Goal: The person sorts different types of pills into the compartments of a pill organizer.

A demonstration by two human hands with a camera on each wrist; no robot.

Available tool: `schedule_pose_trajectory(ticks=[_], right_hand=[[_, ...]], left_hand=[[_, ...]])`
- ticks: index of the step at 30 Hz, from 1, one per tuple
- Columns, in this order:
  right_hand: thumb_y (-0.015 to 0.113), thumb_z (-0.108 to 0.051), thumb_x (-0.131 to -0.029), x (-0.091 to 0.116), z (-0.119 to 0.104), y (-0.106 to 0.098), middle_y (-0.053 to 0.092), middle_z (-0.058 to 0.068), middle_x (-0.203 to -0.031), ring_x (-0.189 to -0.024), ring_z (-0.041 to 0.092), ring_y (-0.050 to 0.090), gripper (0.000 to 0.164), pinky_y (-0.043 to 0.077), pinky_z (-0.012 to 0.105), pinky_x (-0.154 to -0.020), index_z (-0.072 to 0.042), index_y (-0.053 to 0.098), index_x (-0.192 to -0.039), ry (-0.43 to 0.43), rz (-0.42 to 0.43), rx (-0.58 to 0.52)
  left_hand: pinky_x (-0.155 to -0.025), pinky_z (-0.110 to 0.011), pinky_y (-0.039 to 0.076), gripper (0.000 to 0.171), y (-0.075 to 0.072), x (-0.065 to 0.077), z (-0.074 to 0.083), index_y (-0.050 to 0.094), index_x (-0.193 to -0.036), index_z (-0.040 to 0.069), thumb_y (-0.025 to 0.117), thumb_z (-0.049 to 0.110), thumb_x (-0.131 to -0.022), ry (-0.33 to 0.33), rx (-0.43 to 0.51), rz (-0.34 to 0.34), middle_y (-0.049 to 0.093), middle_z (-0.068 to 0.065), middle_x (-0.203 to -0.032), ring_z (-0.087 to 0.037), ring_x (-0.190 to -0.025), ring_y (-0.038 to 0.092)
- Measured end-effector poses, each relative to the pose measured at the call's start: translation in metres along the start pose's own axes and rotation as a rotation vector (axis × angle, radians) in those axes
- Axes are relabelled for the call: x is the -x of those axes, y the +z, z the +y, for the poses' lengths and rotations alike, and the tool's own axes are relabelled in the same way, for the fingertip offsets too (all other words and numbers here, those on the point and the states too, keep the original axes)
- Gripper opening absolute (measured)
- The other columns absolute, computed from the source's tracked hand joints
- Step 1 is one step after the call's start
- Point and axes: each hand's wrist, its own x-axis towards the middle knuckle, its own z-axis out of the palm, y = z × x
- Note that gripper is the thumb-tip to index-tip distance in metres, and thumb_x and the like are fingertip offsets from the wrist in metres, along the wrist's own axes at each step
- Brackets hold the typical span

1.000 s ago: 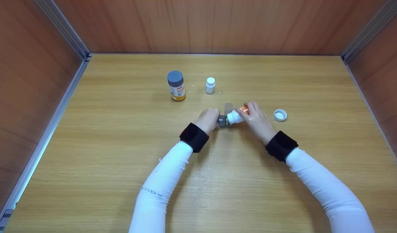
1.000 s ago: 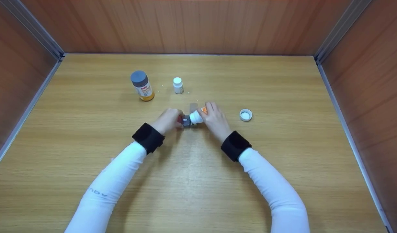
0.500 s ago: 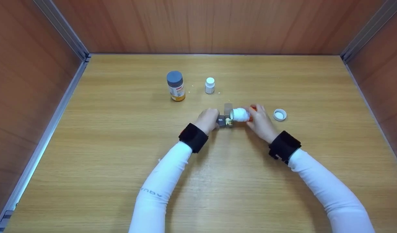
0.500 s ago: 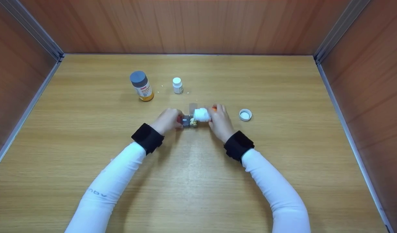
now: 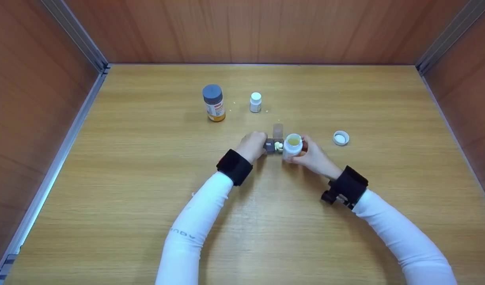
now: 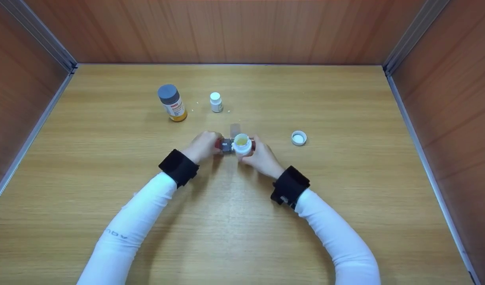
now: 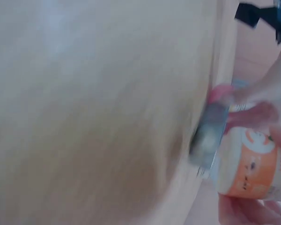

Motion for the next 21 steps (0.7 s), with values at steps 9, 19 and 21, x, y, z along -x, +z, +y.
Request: schedule_pose_trajectory(ticks=[9, 19, 21], right_hand=[[0.071, 0.001, -0.069, 0.003, -0.003, 0.024, 0.051, 0.025, -0.114, -0.107, 0.032, 0.048, 0.058, 0.037, 0.042, -0.094, 0.011, 0.04, -0.117, -0.073, -0.075, 0.065], [0.068, 0.005, -0.068, 0.005, -0.003, 0.031, 0.049, 0.024, -0.117, -0.11, 0.033, 0.045, 0.059, 0.035, 0.043, -0.096, 0.01, 0.04, -0.12, -0.118, -0.093, 0.134], [0.067, 0.009, -0.067, 0.006, -0.005, 0.027, 0.048, 0.026, -0.116, -0.109, 0.036, 0.046, 0.059, 0.036, 0.044, -0.094, 0.011, 0.039, -0.12, -0.12, -0.106, 0.146]], left_hand=[[-0.087, -0.033, 0.043, 0.043, -0.008, 0.012, -0.002, 0.053, -0.115, -0.002, 0.066, 0.003, -0.074, 0.027, 0.139, -0.013, 0.059, -0.015, -0.11, -0.025, -0.099, 0.055], [-0.095, -0.033, 0.037, 0.059, -0.014, 0.041, 0.003, 0.045, -0.124, -0.003, 0.07, 0.006, -0.072, 0.141, 0.455, -0.136, 0.051, -0.016, -0.122, -0.026, -0.112, 0.048], [-0.096, -0.032, 0.036, 0.063, -0.008, 0.044, 0.006, 0.045, -0.125, -0.004, 0.073, 0.013, -0.07, 0.135, 0.492, -0.108, 0.05, -0.016, -0.124, -0.025, -0.113, 0.048]])
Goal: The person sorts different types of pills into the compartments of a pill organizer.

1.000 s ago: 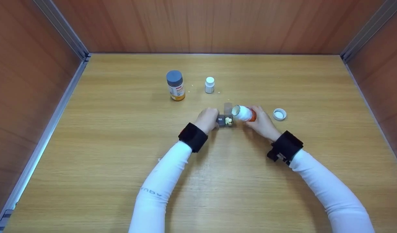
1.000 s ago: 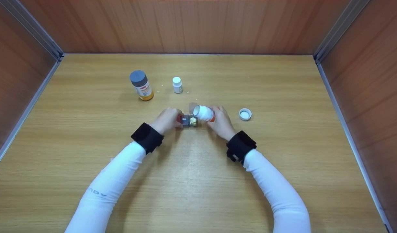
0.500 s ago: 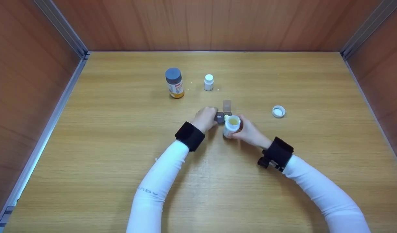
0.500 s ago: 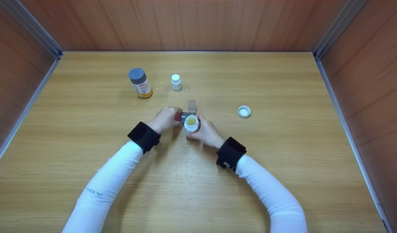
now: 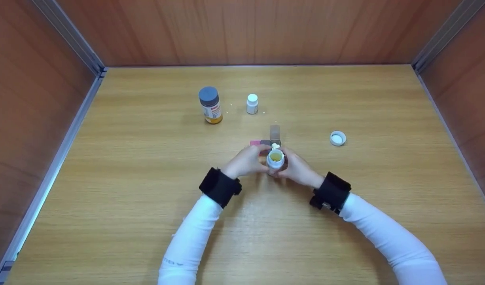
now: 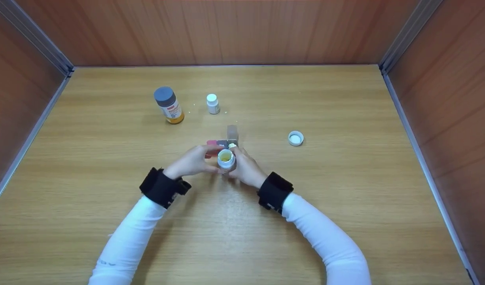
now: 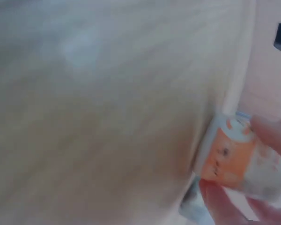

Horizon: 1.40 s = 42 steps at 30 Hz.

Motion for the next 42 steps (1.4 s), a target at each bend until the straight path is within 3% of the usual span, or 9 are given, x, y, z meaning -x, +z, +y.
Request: schedule_pose_trajectory(ticks=[5, 10, 13, 17, 24, 30, 34, 38, 42], right_hand=[[0.062, 0.015, -0.066, 0.003, 0.0, -0.029, 0.047, 0.032, -0.113, -0.103, 0.042, 0.047, 0.057, 0.04, 0.046, -0.09, 0.015, 0.04, -0.118, 0.021, 0.062, 0.051], [0.061, 0.006, -0.073, -0.003, 0.022, -0.077, 0.044, 0.032, -0.114, -0.103, 0.044, 0.041, 0.052, 0.038, 0.05, -0.086, 0.008, 0.042, -0.122, 0.126, 0.2, 0.365], [0.062, -0.006, -0.077, -0.006, 0.042, -0.1, 0.042, 0.035, -0.113, -0.105, 0.047, 0.036, 0.053, 0.033, 0.052, -0.089, 0.006, 0.042, -0.124, 0.255, 0.199, 0.547], [0.059, -0.018, -0.08, -0.005, 0.065, -0.114, 0.04, 0.038, -0.112, -0.106, 0.049, 0.033, 0.048, 0.029, 0.053, -0.089, 0.005, 0.046, -0.12, 0.38, 0.142, 0.605], [0.058, -0.014, -0.081, -0.004, 0.074, -0.117, 0.042, 0.036, -0.112, -0.104, 0.046, 0.037, 0.04, 0.031, 0.053, -0.09, 0.009, 0.051, -0.113, 0.381, 0.109, 0.508], [0.058, -0.009, -0.079, -0.003, 0.064, -0.119, 0.045, 0.036, -0.11, -0.1, 0.043, 0.042, 0.042, 0.035, 0.051, -0.087, 0.013, 0.048, -0.113, 0.408, 0.008, 0.531], [0.058, -0.008, -0.078, -0.001, 0.055, -0.117, 0.051, 0.032, -0.105, -0.097, 0.041, 0.046, 0.039, 0.038, 0.049, -0.084, 0.014, 0.05, -0.109, 0.361, 0.036, 0.516], [0.061, -0.01, -0.078, 0.001, 0.036, -0.105, 0.051, 0.026, -0.105, -0.096, 0.036, 0.048, 0.039, 0.042, 0.045, -0.081, 0.01, 0.046, -0.109, 0.307, 0.111, 0.324], [0.064, -0.005, -0.077, 0.003, 0.011, -0.08, 0.049, 0.02, -0.103, -0.091, 0.028, 0.055, 0.04, 0.048, 0.028, -0.077, 0.009, 0.041, -0.106, 0.224, 0.184, -0.008]], left_hand=[[-0.093, -0.031, 0.039, 0.064, 0.017, 0.001, -0.002, 0.045, -0.122, -0.004, 0.075, 0.016, -0.069, -0.053, 0.101, 0.103, 0.054, -0.015, -0.117, -0.023, -0.107, 0.051], [-0.09, -0.029, 0.041, 0.058, 0.028, -0.002, -0.004, 0.049, -0.118, -0.001, 0.075, 0.017, -0.069, -0.121, 0.157, 0.156, 0.056, -0.011, -0.112, -0.018, -0.102, 0.052], [-0.086, -0.028, 0.043, 0.056, 0.031, -0.003, -0.004, 0.051, -0.114, 0.0, 0.075, 0.019, -0.068, -0.127, 0.161, 0.171, 0.058, -0.009, -0.107, -0.016, -0.096, 0.053], [-0.083, -0.027, 0.044, 0.053, 0.033, -0.004, -0.005, 0.053, -0.111, 0.0, 0.075, 0.02, -0.068, -0.122, 0.168, 0.182, 0.059, -0.009, -0.104, -0.015, -0.092, 0.054], [-0.084, -0.028, 0.044, 0.05, 0.033, -0.006, -0.007, 0.054, -0.111, 0.001, 0.075, 0.015, -0.068, -0.118, 0.17, 0.193, 0.059, -0.009, -0.105, -0.016, -0.093, 0.054], [-0.082, -0.028, 0.045, 0.05, 0.032, -0.009, -0.007, 0.054, -0.109, -0.001, 0.075, 0.015, -0.068, -0.095, 0.168, 0.194, 0.059, -0.01, -0.103, -0.017, -0.092, 0.055], [-0.081, -0.028, 0.045, 0.048, 0.031, -0.01, -0.007, 0.054, -0.108, -0.002, 0.075, 0.013, -0.068, -0.08, 0.167, 0.19, 0.06, -0.011, -0.102, -0.018, -0.091, 0.055], [-0.08, -0.028, 0.045, 0.048, 0.03, -0.01, -0.007, 0.054, -0.108, -0.001, 0.075, 0.016, -0.068, -0.088, 0.164, 0.175, 0.059, -0.009, -0.102, -0.016, -0.09, 0.054], [-0.08, -0.028, 0.045, 0.05, 0.03, -0.01, -0.008, 0.055, -0.108, -0.001, 0.076, 0.017, -0.067, -0.084, 0.155, 0.177, 0.06, -0.009, -0.101, -0.016, -0.089, 0.054]])
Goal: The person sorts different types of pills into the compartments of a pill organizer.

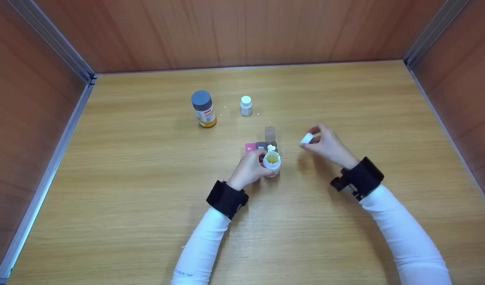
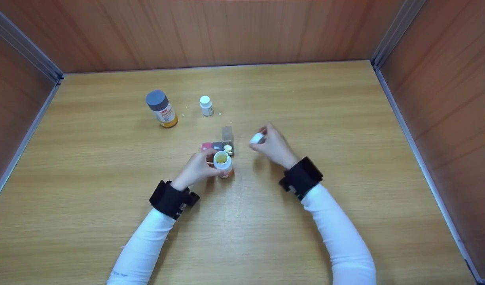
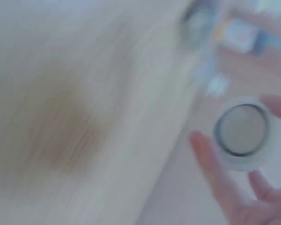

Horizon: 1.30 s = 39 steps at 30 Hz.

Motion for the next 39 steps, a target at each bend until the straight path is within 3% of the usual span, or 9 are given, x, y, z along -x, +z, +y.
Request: schedule_pose_trajectory(ticks=[3, 5, 10, 20, 24, 30, 36, 39], right_hand=[[0.064, 0.004, -0.074, 0.01, -0.014, 0.023, 0.05, 0.022, -0.105, -0.092, 0.027, 0.057, 0.035, 0.048, 0.022, -0.077, 0.01, 0.041, -0.1, -0.077, 0.027, -0.231], [0.064, 0.008, -0.072, 0.015, -0.02, 0.037, 0.051, 0.024, -0.107, -0.096, 0.027, 0.055, 0.031, 0.046, 0.024, -0.082, 0.009, 0.043, -0.095, -0.126, 0.04, -0.331], [0.066, 0.007, -0.071, 0.021, -0.024, 0.057, 0.054, 0.023, -0.112, -0.101, 0.025, 0.053, 0.028, 0.042, 0.028, -0.089, 0.008, 0.047, -0.091, -0.207, 0.02, -0.369], [0.066, 0.005, -0.072, 0.024, -0.015, 0.066, 0.052, 0.022, -0.116, -0.105, 0.03, 0.051, 0.048, 0.041, 0.032, -0.091, 0.01, 0.047, -0.115, -0.267, -0.067, -0.29], [0.067, 0.002, -0.073, 0.024, -0.014, 0.069, 0.053, 0.022, -0.117, -0.101, 0.03, 0.053, 0.049, 0.041, 0.038, -0.09, 0.009, 0.049, -0.118, -0.311, -0.057, -0.219], [0.071, -0.002, -0.069, 0.026, -0.021, 0.078, 0.056, 0.018, -0.105, -0.095, 0.028, 0.054, 0.048, 0.045, 0.039, -0.085, 0.007, 0.054, -0.113, -0.316, 0.07, -0.092], [0.076, -0.011, -0.065, 0.029, -0.027, 0.094, 0.051, 0.012, -0.092, -0.087, 0.025, 0.052, 0.046, 0.044, 0.036, -0.08, 0.007, 0.058, -0.103, -0.303, 0.264, 0.041], [0.076, -0.02, -0.066, 0.029, -0.03, 0.099, 0.05, 0.014, -0.091, -0.086, 0.027, 0.05, 0.047, 0.042, 0.036, -0.076, 0.007, 0.054, -0.098, -0.256, 0.313, 0.12]], left_hand=[[-0.081, -0.028, 0.045, 0.048, 0.0, 0.001, -0.001, 0.055, -0.107, -0.001, 0.076, 0.017, -0.068, 0.009, 0.005, 0.004, 0.06, -0.009, -0.101, -0.017, -0.09, 0.055], [-0.081, -0.028, 0.045, 0.046, 0.0, 0.001, -0.001, 0.055, -0.107, 0.0, 0.075, 0.016, -0.068, 0.017, 0.012, 0.003, 0.06, -0.009, -0.101, -0.017, -0.091, 0.055], [-0.08, -0.028, 0.046, 0.043, 0.001, 0.002, -0.001, 0.056, -0.106, -0.001, 0.074, 0.015, -0.07, 0.059, 0.004, 0.017, 0.061, -0.01, -0.101, -0.018, -0.09, 0.056], [-0.083, -0.03, 0.045, 0.043, 0.002, 0.002, 0.0, 0.056, -0.106, -0.003, 0.072, 0.009, -0.068, 0.104, -0.04, 0.042, 0.061, -0.012, -0.1, -0.021, -0.092, 0.055], [-0.083, -0.03, 0.044, 0.043, 0.001, 0.002, 0.0, 0.056, -0.108, -0.002, 0.071, 0.008, -0.069, 0.098, -0.051, 0.036, 0.061, -0.011, -0.101, -0.02, -0.092, 0.055], [-0.082, -0.029, 0.045, 0.044, 0.001, 0.002, -0.001, 0.056, -0.107, -0.003, 0.073, 0.01, -0.068, 0.106, -0.055, 0.048, 0.061, -0.012, -0.1, -0.021, -0.091, 0.056], [-0.082, -0.029, 0.045, 0.042, 0.003, 0.002, -0.002, 0.057, -0.104, -0.002, 0.073, 0.011, -0.068, 0.104, -0.042, 0.053, 0.061, -0.013, -0.098, -0.022, -0.09, 0.057], [-0.083, -0.03, 0.045, 0.039, 0.003, 0.001, -0.002, 0.058, -0.102, -0.002, 0.072, 0.01, -0.068, 0.099, -0.044, 0.057, 0.061, -0.013, -0.097, -0.022, -0.09, 0.057]])
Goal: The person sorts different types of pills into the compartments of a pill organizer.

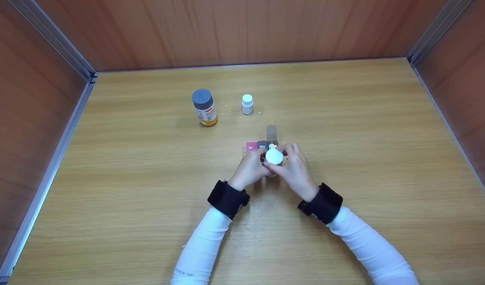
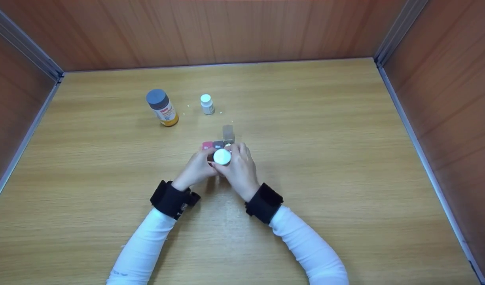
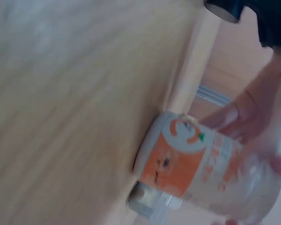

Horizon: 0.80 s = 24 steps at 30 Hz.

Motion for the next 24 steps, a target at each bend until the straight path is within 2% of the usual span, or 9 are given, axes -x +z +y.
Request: schedule_pose_trajectory(ticks=[1, 3, 7, 10, 12, 14, 17, 21, 24], right_hand=[[0.076, -0.023, -0.067, -0.001, -0.001, 0.001, 0.05, 0.016, -0.094, -0.088, 0.029, 0.049, 0.05, 0.041, 0.037, -0.077, 0.007, 0.052, -0.099, 0.025, -0.013, 0.018], [0.075, -0.027, -0.068, -0.003, -0.001, 0.0, 0.048, 0.02, -0.103, -0.095, 0.031, 0.046, 0.061, 0.039, 0.038, -0.084, 0.008, 0.045, -0.109, 0.094, -0.08, -0.014], [0.068, -0.015, -0.076, -0.007, 0.003, -0.011, 0.031, 0.03, -0.13, -0.117, 0.037, 0.036, 0.076, 0.032, 0.043, -0.098, 0.008, 0.021, -0.131, 0.196, -0.296, -0.311], [0.059, 0.001, -0.079, -0.009, 0.007, -0.021, 0.021, 0.028, -0.138, -0.126, 0.037, 0.026, 0.073, 0.026, 0.043, -0.102, 0.007, 0.013, -0.135, 0.15, -0.417, -0.52], [0.054, 0.006, -0.08, -0.01, 0.01, -0.025, 0.023, 0.027, -0.138, -0.128, 0.036, 0.024, 0.066, 0.023, 0.042, -0.103, 0.009, 0.017, -0.134, 0.084, -0.454, -0.569], [0.053, 0.008, -0.081, -0.01, 0.013, -0.029, 0.03, 0.026, -0.136, -0.125, 0.034, 0.029, 0.058, 0.024, 0.04, -0.103, 0.01, 0.024, -0.132, 0.052, -0.464, -0.566], [0.056, 0.007, -0.08, -0.009, 0.016, -0.031, 0.04, 0.025, -0.13, -0.119, 0.034, 0.039, 0.051, 0.03, 0.04, -0.1, 0.011, 0.035, -0.127, 0.055, -0.435, -0.517], [0.064, 0.004, -0.075, -0.007, 0.016, -0.028, 0.049, 0.025, -0.12, -0.107, 0.033, 0.049, 0.051, 0.038, 0.041, -0.093, 0.01, 0.044, -0.122, 0.041, -0.334, -0.398], [0.069, 0.0, -0.072, -0.006, 0.013, -0.024, 0.053, 0.021, -0.108, -0.099, 0.031, 0.052, 0.054, 0.042, 0.04, -0.088, 0.007, 0.048, -0.121, 0.017, -0.272, -0.277]], left_hand=[[-0.084, -0.03, 0.045, 0.038, 0.0, 0.0, 0.0, 0.058, -0.102, -0.002, 0.072, 0.009, -0.068, -0.004, 0.0, 0.0, 0.061, -0.013, -0.098, -0.023, -0.091, 0.057], [-0.086, -0.031, 0.044, 0.039, 0.0, -0.001, 0.0, 0.057, -0.104, -0.002, 0.072, 0.009, -0.069, -0.014, 0.001, -0.008, 0.061, -0.014, -0.1, -0.023, -0.094, 0.057], [-0.088, -0.03, 0.043, 0.042, -0.002, 0.0, 0.001, 0.056, -0.107, -0.002, 0.072, 0.011, -0.07, -0.032, 0.012, -0.032, 0.06, -0.013, -0.104, -0.022, -0.098, 0.056], [-0.086, -0.03, 0.044, 0.042, -0.003, 0.002, 0.001, 0.055, -0.107, -0.002, 0.072, 0.013, -0.072, -0.04, 0.014, -0.034, 0.06, -0.012, -0.103, -0.021, -0.096, 0.056], [-0.084, -0.03, 0.045, 0.042, -0.003, 0.002, 0.001, 0.055, -0.107, -0.002, 0.071, 0.013, -0.072, -0.037, 0.014, -0.031, 0.06, -0.012, -0.103, -0.02, -0.095, 0.056], [-0.084, -0.03, 0.045, 0.043, -0.003, 0.002, 0.001, 0.054, -0.108, -0.003, 0.071, 0.012, -0.072, -0.036, 0.01, -0.029, 0.06, -0.012, -0.103, -0.02, -0.095, 0.056], [-0.084, -0.029, 0.044, 0.044, -0.003, 0.002, 0.001, 0.054, -0.109, -0.001, 0.072, 0.011, -0.071, -0.053, 0.024, -0.042, 0.06, -0.011, -0.104, -0.019, -0.095, 0.055], [-0.086, -0.029, 0.044, 0.045, -0.003, 0.001, 0.001, 0.054, -0.111, 0.0, 0.071, 0.008, -0.07, -0.076, 0.031, -0.054, 0.059, -0.01, -0.106, -0.018, -0.097, 0.054], [-0.086, -0.029, 0.044, 0.044, -0.002, 0.001, 0.001, 0.055, -0.109, -0.001, 0.072, 0.008, -0.069, -0.048, 0.014, -0.04, 0.06, -0.011, -0.105, -0.02, -0.096, 0.055]])
